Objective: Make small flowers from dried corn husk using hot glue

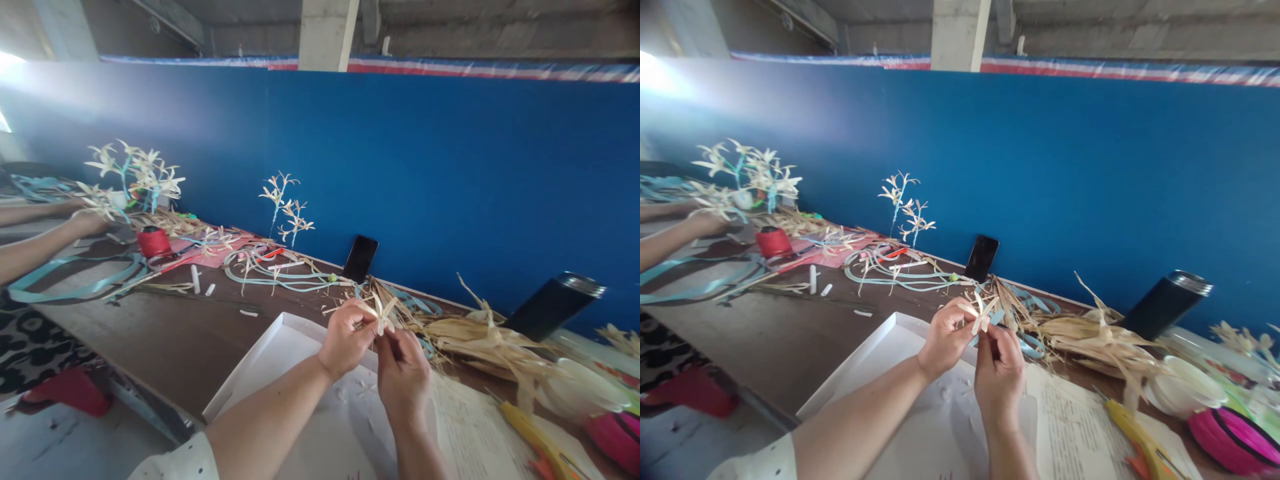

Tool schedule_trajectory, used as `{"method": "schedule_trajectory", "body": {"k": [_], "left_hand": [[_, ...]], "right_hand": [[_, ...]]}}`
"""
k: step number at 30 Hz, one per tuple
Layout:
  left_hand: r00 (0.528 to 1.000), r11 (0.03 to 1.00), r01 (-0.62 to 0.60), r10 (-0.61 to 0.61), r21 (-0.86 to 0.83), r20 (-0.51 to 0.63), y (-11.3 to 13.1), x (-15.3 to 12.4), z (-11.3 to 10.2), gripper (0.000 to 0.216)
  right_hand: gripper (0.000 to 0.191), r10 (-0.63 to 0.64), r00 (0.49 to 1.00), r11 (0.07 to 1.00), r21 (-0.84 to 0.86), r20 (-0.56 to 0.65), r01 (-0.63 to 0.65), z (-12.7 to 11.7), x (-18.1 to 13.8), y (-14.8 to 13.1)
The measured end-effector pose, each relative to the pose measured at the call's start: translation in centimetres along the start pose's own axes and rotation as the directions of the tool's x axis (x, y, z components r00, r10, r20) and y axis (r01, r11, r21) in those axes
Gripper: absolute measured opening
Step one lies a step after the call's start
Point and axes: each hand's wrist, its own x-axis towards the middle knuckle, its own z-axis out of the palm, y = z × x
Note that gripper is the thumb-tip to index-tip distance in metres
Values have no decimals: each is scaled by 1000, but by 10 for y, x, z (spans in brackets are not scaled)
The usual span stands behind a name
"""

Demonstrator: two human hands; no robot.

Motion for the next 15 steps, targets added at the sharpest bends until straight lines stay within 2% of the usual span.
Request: {"method": "schedule_trajectory", "body": {"k": [15], "left_hand": [[1000, 1000, -4, 4, -14, 12, 2, 0, 0, 14]], "right_hand": [[16, -21, 1000, 1000, 3, 9, 21, -1, 0, 0]]}}
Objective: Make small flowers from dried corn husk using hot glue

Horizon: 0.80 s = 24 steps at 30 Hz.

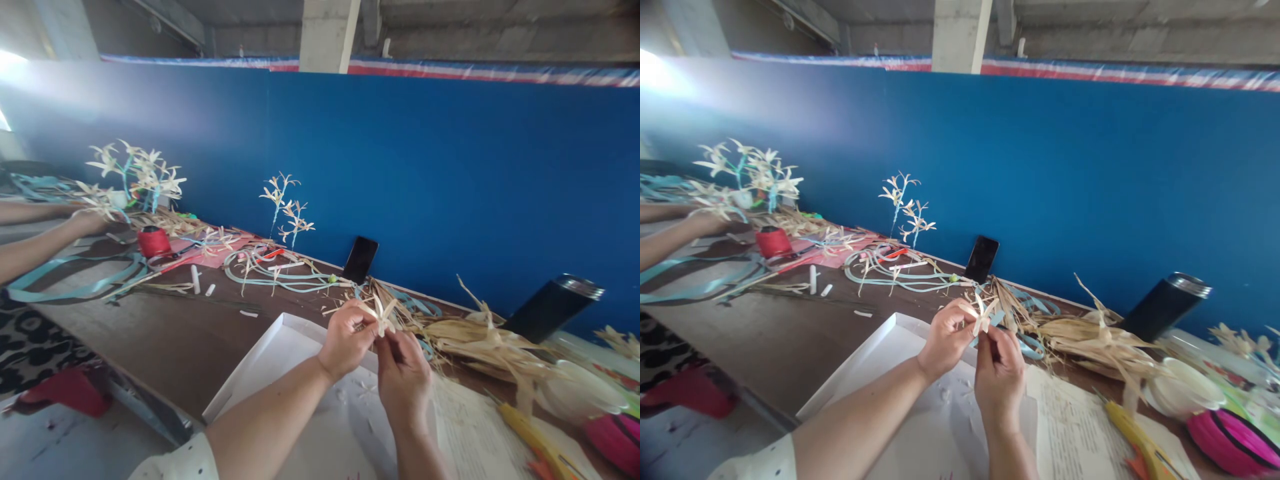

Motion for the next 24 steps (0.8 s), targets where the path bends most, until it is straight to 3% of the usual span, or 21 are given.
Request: {"method": "schedule_trajectory", "body": {"k": [24], "left_hand": [[1000, 999, 19, -19, -39, 3, 4, 1, -1, 16]], "right_hand": [[20, 20, 1000, 1000, 5, 7, -20, -3, -1, -3]]}}
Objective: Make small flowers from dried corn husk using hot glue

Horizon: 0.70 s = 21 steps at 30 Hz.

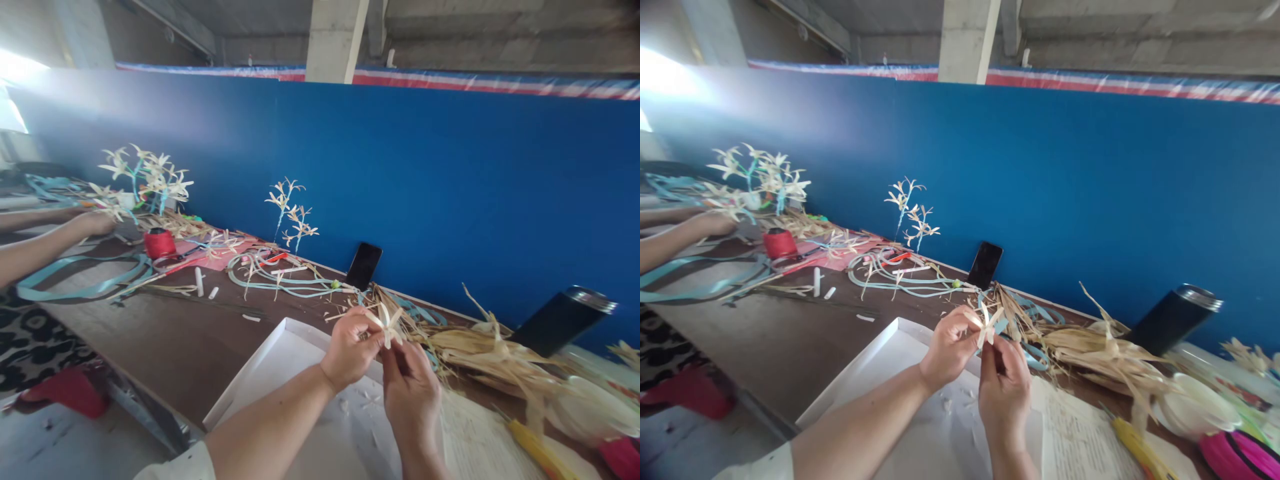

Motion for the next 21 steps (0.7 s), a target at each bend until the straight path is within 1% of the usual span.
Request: {"method": "schedule_trajectory", "body": {"k": [5, 21], "left_hand": [[1000, 1000, 6, -6, -14, -6, -1, 0, 1, 15], [1000, 1000, -5, 5, -30, -9, 0, 1, 1, 15]], "right_hand": [[19, -4, 1000, 1000, 7, 7, 4, 0, 0, 1], [17, -52, 998, 999, 9, -21, 52, 1, 1, 1]]}}
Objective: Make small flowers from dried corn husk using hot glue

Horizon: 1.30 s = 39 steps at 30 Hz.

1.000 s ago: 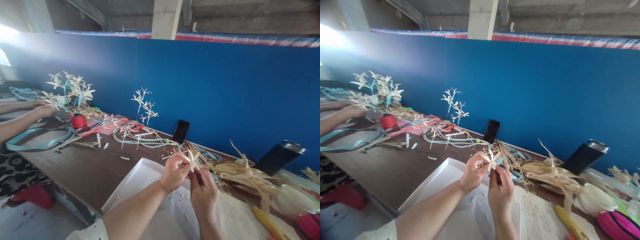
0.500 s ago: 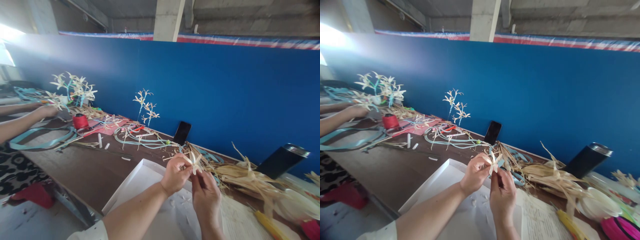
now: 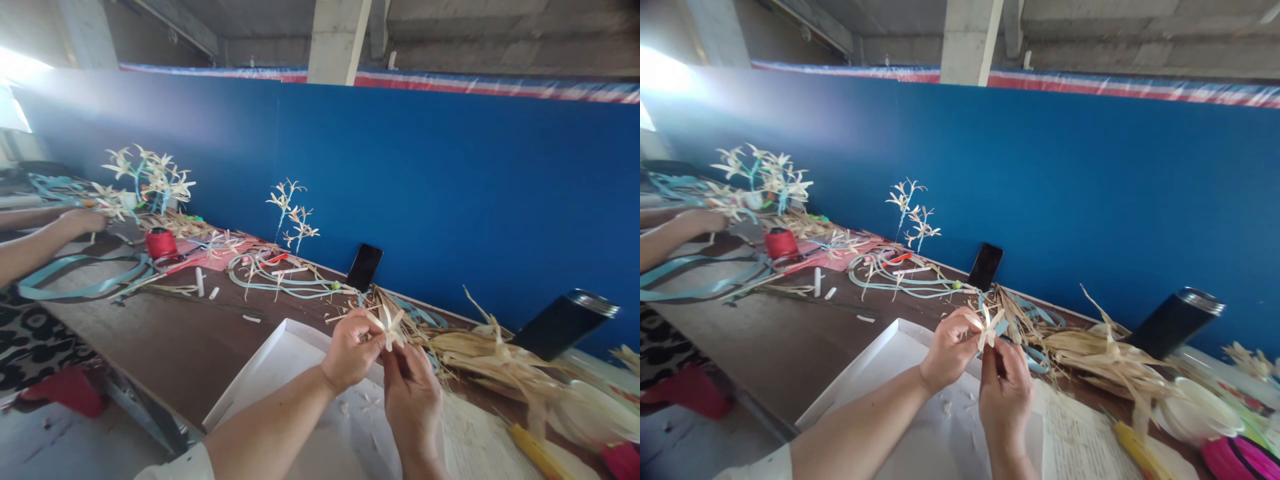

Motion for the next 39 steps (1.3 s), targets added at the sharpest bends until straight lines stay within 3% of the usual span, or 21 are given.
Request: {"method": "schedule_trajectory", "body": {"k": [16, 25, 31, 39], "left_hand": [[999, 997, -44, 44, 66, 5, -3, 1, 1, 9], [968, 954, -245, 233, 170, 88, -6, 0, -1, 10], [942, 916, -331, 306, 227, 140, -7, -1, -2, 11], [947, 919, -312, 283, 240, 149, -4, -1, -3, 16]], "right_hand": [[22, 46, 998, 999, 13, -47, -45, 3, -1, 8], [19, 119, 990, 992, 53, -76, -115, 2, -3, 14], [17, 60, 989, 998, 32, -137, -56, 0, 0, 7], [14, 2, 977, 1000, -6, -215, -3, 2, -1, 11]]}}
